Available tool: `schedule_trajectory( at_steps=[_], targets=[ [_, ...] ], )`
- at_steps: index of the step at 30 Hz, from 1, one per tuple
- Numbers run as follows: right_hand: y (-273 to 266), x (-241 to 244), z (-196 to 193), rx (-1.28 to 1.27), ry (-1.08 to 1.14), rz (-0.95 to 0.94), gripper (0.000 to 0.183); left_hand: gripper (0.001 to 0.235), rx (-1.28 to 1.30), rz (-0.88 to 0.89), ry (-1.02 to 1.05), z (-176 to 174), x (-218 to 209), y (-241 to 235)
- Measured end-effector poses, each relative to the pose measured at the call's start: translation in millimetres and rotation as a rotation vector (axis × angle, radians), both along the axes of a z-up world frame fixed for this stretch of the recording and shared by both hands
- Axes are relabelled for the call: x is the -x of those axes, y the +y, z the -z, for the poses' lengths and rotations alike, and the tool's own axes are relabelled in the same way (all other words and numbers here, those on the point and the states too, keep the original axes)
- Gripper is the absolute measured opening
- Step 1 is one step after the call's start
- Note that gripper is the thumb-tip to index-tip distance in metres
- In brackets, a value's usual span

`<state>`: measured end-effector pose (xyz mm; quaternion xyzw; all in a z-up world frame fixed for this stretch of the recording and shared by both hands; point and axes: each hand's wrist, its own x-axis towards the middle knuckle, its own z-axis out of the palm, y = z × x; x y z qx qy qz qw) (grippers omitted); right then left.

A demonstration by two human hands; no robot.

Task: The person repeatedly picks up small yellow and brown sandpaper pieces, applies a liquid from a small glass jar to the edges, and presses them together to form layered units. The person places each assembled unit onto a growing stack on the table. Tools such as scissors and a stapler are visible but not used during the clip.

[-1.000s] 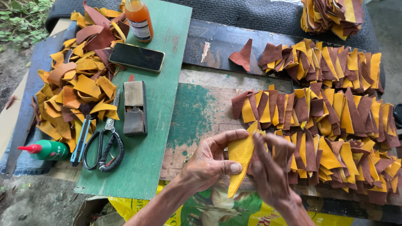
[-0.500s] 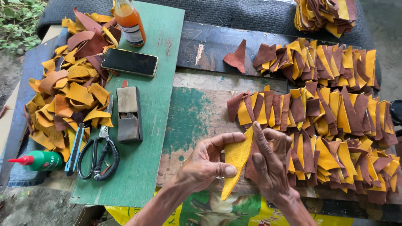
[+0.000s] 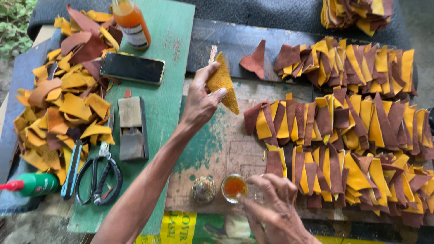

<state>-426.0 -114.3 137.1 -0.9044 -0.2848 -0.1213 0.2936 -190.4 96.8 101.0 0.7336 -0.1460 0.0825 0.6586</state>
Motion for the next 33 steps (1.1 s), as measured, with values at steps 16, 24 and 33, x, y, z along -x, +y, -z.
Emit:
schedule_trajectory(
  at_steps=[16,24,33],
  targets=[
    [4.3,-11.5,121.1,-0.019,-0.104,0.366,0.034,0.05,-0.431,0.02,0.017,116.4,-217.4,-113.8],
    [14.6,-11.1,120.8,-0.024,-0.07,0.424,0.026,0.023,-0.66,0.045,0.165,124.7,-215.1,-129.6],
    [-2.3,-9.7,111.3,-0.036,0.179,0.24,0.061,0.007,-1.016,-0.12,-0.152,100.2,-179.3,-122.1]
  ],
)
